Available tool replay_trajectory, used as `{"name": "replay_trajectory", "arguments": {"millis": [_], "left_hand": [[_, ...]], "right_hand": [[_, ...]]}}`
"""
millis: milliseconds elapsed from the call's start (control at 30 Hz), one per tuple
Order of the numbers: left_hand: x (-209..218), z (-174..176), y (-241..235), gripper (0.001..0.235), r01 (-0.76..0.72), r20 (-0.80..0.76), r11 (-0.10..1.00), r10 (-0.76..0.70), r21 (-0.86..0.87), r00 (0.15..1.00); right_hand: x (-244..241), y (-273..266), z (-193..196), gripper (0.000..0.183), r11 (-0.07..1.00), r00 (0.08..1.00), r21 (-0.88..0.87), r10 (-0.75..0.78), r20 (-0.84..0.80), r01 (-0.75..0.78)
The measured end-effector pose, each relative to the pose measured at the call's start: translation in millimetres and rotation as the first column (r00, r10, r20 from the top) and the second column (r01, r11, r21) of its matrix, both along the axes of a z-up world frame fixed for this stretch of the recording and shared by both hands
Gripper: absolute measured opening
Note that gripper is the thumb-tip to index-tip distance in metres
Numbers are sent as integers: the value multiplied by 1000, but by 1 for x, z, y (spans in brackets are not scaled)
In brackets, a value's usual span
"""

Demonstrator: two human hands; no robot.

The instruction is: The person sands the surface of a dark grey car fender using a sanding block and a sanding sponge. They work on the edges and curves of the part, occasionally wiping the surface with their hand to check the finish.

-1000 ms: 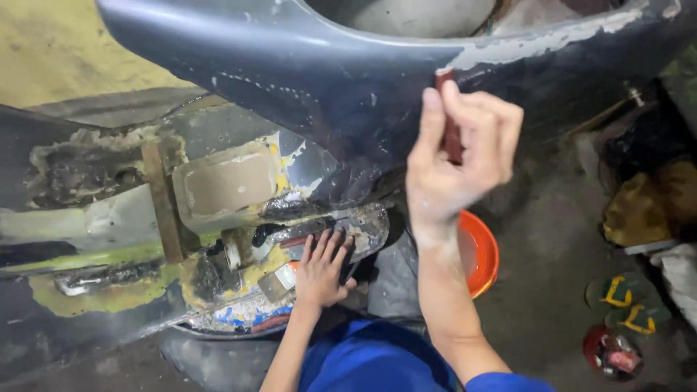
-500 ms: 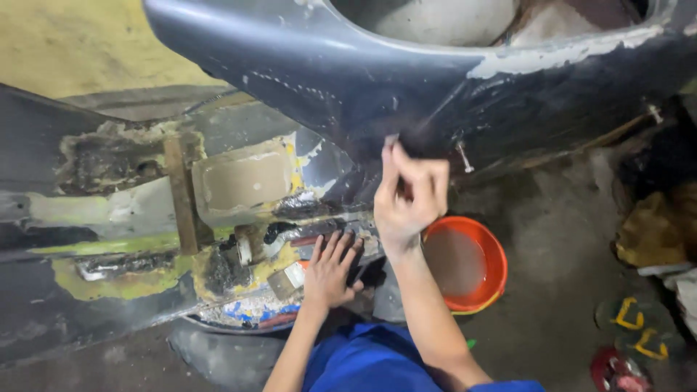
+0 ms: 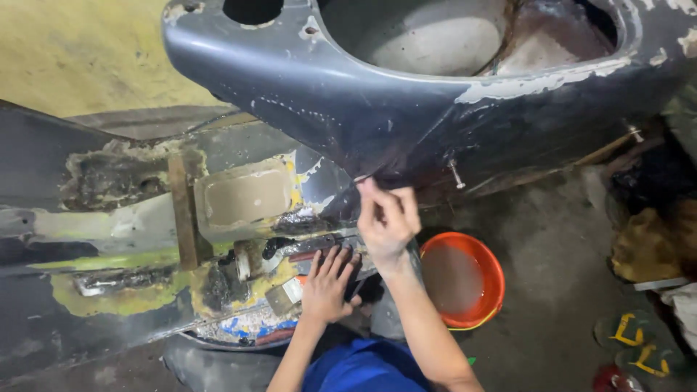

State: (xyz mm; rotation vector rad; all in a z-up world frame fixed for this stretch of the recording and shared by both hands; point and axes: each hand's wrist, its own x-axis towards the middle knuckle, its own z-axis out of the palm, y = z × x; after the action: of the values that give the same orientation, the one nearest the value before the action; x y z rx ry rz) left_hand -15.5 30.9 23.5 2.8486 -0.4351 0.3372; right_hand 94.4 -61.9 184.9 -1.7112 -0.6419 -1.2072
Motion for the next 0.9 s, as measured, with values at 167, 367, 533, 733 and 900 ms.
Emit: {"name": "replay_trajectory", "arguments": {"millis": [167,367,533,733,900], "left_hand": [[4,-4,0,88,-1,9,1000,1,16,1000],[-7,10,-1,71,16,71,999,-13,-43,997],[-30,33,-7,39,-88,250,975,138,-203,958],[-51,10,3,45,-292,188,928,338,-231,922],[-49,15,3,58,-284,134,955,294,-83,946]], "right_hand": [[-3,-12,96,7,988,997,-133,-76,-11,74],[38,-21,169,14,909,928,-392,14,373,144],[47,-36,184,16,725,863,-669,222,454,166],[30,-44,141,39,757,810,-614,207,549,223],[28,-64,142,27,724,778,-419,-257,573,548]]}}
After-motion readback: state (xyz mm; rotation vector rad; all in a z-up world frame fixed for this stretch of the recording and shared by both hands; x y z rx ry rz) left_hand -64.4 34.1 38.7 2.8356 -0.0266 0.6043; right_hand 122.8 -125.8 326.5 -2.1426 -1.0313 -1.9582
